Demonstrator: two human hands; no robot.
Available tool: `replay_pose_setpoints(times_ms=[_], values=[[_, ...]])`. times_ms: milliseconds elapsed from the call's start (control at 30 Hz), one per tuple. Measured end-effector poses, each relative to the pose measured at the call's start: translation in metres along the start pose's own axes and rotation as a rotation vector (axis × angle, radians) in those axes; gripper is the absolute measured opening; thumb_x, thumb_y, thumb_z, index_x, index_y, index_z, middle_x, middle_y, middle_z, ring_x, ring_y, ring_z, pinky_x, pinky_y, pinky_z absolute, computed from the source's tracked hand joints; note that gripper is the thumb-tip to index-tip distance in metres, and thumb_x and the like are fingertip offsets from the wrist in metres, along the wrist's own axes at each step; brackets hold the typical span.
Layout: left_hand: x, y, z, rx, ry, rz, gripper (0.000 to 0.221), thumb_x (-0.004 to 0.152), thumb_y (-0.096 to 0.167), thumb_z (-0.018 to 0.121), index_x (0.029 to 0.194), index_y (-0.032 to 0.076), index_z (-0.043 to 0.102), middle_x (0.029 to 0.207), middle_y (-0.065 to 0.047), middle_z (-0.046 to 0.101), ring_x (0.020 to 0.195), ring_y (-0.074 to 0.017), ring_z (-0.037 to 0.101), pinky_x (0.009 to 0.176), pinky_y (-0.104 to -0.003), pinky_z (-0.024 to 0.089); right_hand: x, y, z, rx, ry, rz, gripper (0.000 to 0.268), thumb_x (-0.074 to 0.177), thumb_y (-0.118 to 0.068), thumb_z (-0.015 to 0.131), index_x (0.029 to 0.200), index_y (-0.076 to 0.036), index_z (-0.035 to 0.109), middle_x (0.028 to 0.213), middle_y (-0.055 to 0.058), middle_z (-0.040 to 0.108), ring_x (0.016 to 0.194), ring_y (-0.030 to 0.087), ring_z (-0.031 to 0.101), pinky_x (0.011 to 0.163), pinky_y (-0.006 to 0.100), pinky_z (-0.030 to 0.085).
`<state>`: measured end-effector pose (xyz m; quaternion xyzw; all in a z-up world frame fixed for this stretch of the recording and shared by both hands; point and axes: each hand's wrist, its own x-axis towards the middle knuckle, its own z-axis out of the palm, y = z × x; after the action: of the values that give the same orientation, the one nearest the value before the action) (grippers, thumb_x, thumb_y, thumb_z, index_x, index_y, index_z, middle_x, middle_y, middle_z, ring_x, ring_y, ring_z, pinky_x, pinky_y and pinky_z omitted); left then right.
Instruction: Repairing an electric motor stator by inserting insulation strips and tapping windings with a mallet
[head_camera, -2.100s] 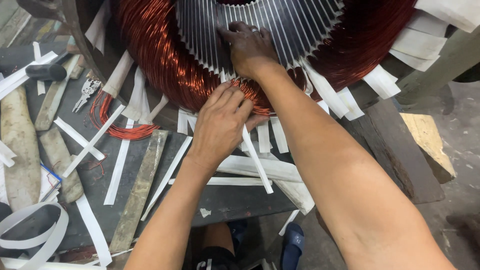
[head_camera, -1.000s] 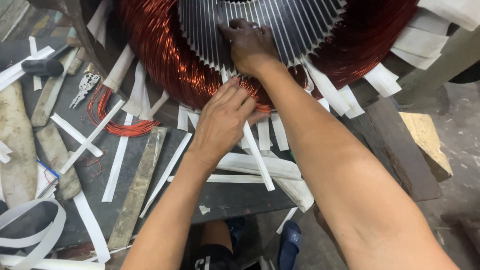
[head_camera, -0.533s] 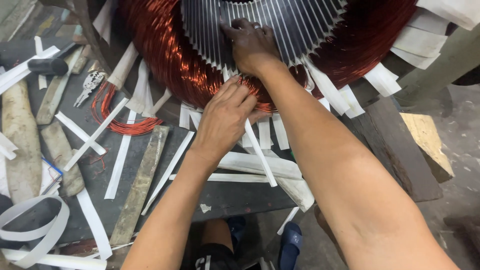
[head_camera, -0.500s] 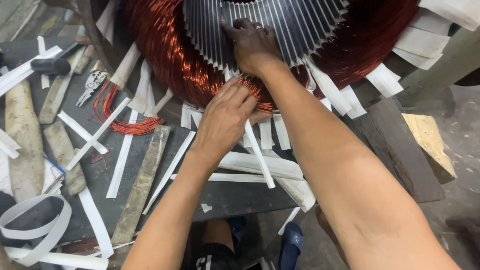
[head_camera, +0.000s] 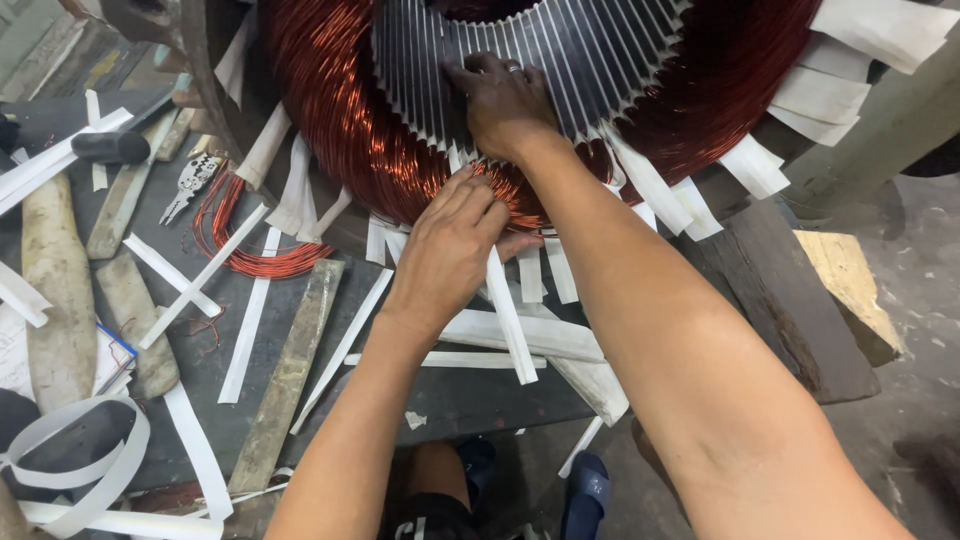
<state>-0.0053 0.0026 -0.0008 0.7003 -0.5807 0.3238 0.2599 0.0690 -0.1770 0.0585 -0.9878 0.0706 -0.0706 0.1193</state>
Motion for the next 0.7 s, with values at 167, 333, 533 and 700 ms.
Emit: replay_pose_setpoints(times_ms=[167, 333, 533, 700], values=[[0.000, 0.003, -0.002, -0.007, 0.005, -0.003, 0.046, 0.105, 0.041, 0.074, 0.095, -0.002, 0.061, 0.103, -0.019, 0.061, 0.109, -0.0380, 0.066, 0.128, -0.055, 0.043, 0.002, 0.001, 0.004, -0.044, 0.037, -0.029, 0.076, 0.098, 0.001, 0.044, 0.166, -0.034, 0.042, 0.170, 0.007, 0.039, 0.150, 0.036, 0.045, 0.129, 0.060, 0.012], [-0.001, 0.000, 0.000, -0.025, -0.029, -0.014, 0.042, 0.103, 0.036, 0.075, 0.098, -0.004, 0.063, 0.104, -0.020, 0.061, 0.108, -0.0371, 0.066, 0.129, -0.055, 0.042, 0.005, 0.001, 0.005, -0.066, 0.013, -0.007, 0.093, 0.094, 0.011, 0.045, 0.170, -0.041, 0.031, 0.169, 0.006, 0.041, 0.151, 0.034, 0.042, 0.126, 0.055, 0.020], [0.004, 0.006, -0.006, -0.060, -0.015, -0.037, 0.043, 0.105, 0.039, 0.072, 0.094, -0.001, 0.061, 0.098, -0.019, 0.061, 0.110, -0.0407, 0.064, 0.125, -0.056, 0.044, -0.011, -0.010, -0.010, 0.024, -0.025, 0.034, 0.094, 0.092, 0.018, 0.038, 0.167, -0.038, 0.037, 0.174, 0.003, 0.034, 0.157, 0.036, 0.035, 0.132, 0.055, 0.011], [0.002, 0.007, -0.002, -0.053, -0.007, -0.047, 0.045, 0.105, 0.040, 0.073, 0.096, -0.003, 0.062, 0.098, -0.018, 0.061, 0.109, -0.0399, 0.065, 0.122, -0.056, 0.046, -0.014, -0.012, -0.012, 0.019, -0.010, 0.033, 0.095, 0.091, 0.020, 0.041, 0.166, -0.037, 0.041, 0.171, 0.003, 0.038, 0.153, 0.034, 0.038, 0.131, 0.054, 0.017]])
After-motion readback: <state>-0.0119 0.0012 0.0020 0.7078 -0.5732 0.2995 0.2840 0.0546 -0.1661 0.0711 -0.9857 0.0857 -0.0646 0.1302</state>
